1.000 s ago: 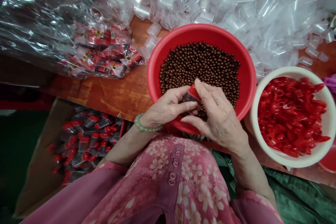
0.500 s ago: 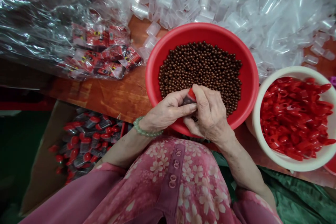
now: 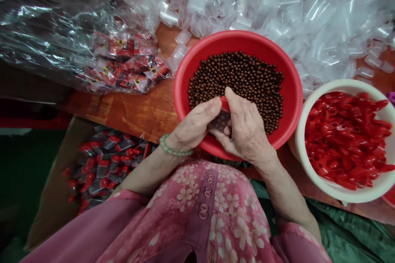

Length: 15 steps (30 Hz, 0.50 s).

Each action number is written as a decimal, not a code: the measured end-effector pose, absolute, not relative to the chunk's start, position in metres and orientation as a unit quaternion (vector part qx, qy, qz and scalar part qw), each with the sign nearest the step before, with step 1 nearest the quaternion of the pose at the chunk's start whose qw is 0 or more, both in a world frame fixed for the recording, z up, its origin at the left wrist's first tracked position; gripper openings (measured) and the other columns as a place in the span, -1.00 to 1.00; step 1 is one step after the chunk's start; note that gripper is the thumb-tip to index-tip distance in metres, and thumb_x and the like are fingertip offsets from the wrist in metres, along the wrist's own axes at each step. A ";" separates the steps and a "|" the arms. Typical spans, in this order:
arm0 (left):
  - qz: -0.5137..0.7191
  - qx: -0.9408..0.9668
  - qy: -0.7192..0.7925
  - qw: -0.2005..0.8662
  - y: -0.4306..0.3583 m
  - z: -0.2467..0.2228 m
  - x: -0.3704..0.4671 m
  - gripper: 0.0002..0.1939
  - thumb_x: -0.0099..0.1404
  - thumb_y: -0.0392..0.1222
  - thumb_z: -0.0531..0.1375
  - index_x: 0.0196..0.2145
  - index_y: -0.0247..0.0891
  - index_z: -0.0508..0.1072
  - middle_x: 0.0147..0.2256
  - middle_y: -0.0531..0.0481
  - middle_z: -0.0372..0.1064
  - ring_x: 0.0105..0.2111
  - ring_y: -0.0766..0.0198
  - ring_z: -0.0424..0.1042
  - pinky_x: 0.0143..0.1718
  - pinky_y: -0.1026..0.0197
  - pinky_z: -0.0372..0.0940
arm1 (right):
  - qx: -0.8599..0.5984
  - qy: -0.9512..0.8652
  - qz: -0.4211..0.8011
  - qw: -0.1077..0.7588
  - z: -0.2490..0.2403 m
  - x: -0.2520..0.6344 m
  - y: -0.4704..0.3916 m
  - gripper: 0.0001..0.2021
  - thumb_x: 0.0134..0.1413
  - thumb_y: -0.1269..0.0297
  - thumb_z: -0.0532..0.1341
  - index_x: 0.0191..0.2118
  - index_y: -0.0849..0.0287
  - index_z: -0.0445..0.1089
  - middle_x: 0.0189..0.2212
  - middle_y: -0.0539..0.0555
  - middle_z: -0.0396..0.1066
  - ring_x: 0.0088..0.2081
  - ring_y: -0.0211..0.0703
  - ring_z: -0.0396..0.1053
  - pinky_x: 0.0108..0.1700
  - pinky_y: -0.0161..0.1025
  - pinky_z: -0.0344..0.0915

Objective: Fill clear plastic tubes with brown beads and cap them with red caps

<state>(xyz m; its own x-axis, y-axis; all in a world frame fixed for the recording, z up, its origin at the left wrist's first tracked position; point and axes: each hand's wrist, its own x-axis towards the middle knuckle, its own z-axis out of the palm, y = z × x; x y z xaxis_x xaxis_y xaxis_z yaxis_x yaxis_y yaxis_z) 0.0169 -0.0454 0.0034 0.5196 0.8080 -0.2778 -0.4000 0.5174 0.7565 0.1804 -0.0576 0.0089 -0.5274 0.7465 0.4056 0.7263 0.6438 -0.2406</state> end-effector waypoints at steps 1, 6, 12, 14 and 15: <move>0.369 0.316 0.325 0.811 -0.044 0.002 0.017 -0.42 0.37 0.37 0.13 -0.17 -0.28 0.45 -0.40 0.00 0.46 -0.48 0.37 0.43 -0.44 0.31 0.37 | -0.430 -0.873 0.017 0.229 0.011 0.181 -0.058 -0.14 0.27 0.07 0.22 0.49 0.26 -0.21 0.23 0.42 0.35 0.18 0.23 0.40 0.17 0.17 0.39; 0.376 0.332 0.411 0.761 -0.038 -0.002 0.024 -0.28 0.45 0.44 -0.14 -0.25 -0.25 0.48 -0.51 -0.02 0.40 -0.48 0.26 0.48 -0.41 0.17 0.44 | -0.437 -0.877 -0.042 0.195 0.015 0.176 -0.058 -0.25 0.31 0.06 0.15 0.44 0.34 -0.07 0.21 0.49 0.36 0.18 0.30 0.39 0.14 0.19 0.34; 0.431 0.219 0.424 0.765 -0.046 0.006 0.037 -0.69 0.44 0.03 0.05 -0.38 -0.21 0.30 -0.59 0.11 0.26 -0.61 0.37 0.31 -0.58 0.27 0.29 | -0.380 -0.894 -0.086 0.221 0.010 0.179 -0.059 -0.34 0.31 0.19 0.07 0.42 0.36 -0.05 0.10 0.44 0.46 0.07 0.21 0.47 0.01 0.08 0.38; 0.429 0.231 0.434 0.758 -0.051 0.007 0.041 -0.68 0.44 0.01 0.05 -0.41 -0.20 0.27 -0.60 0.12 0.24 -0.62 0.40 0.28 -0.60 0.30 0.23 | -0.361 -0.894 -0.098 0.247 0.007 0.183 -0.061 -0.34 0.30 0.21 0.09 0.41 0.36 -0.04 0.05 0.41 0.49 0.03 0.18 0.50 -0.02 0.05 0.39; 0.423 0.243 0.438 0.755 -0.053 0.008 0.043 -0.67 0.44 0.02 0.04 -0.42 -0.20 0.27 -0.59 0.11 0.25 -0.61 0.40 0.27 -0.60 0.29 0.23 | -0.354 -0.893 -0.104 0.257 0.006 0.184 -0.062 -0.34 0.29 0.20 0.11 0.41 0.35 -0.03 0.03 0.40 0.50 0.01 0.17 0.51 -0.04 0.04 0.40</move>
<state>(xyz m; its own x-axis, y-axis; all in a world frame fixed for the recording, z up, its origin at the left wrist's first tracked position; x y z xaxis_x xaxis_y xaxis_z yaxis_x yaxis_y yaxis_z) 0.0434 -0.0525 0.0076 0.2593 0.8515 -0.4557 -0.4259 0.5243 0.7373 0.1840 -0.0618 0.0063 -0.6167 0.5791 0.5332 0.6864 0.7272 0.0042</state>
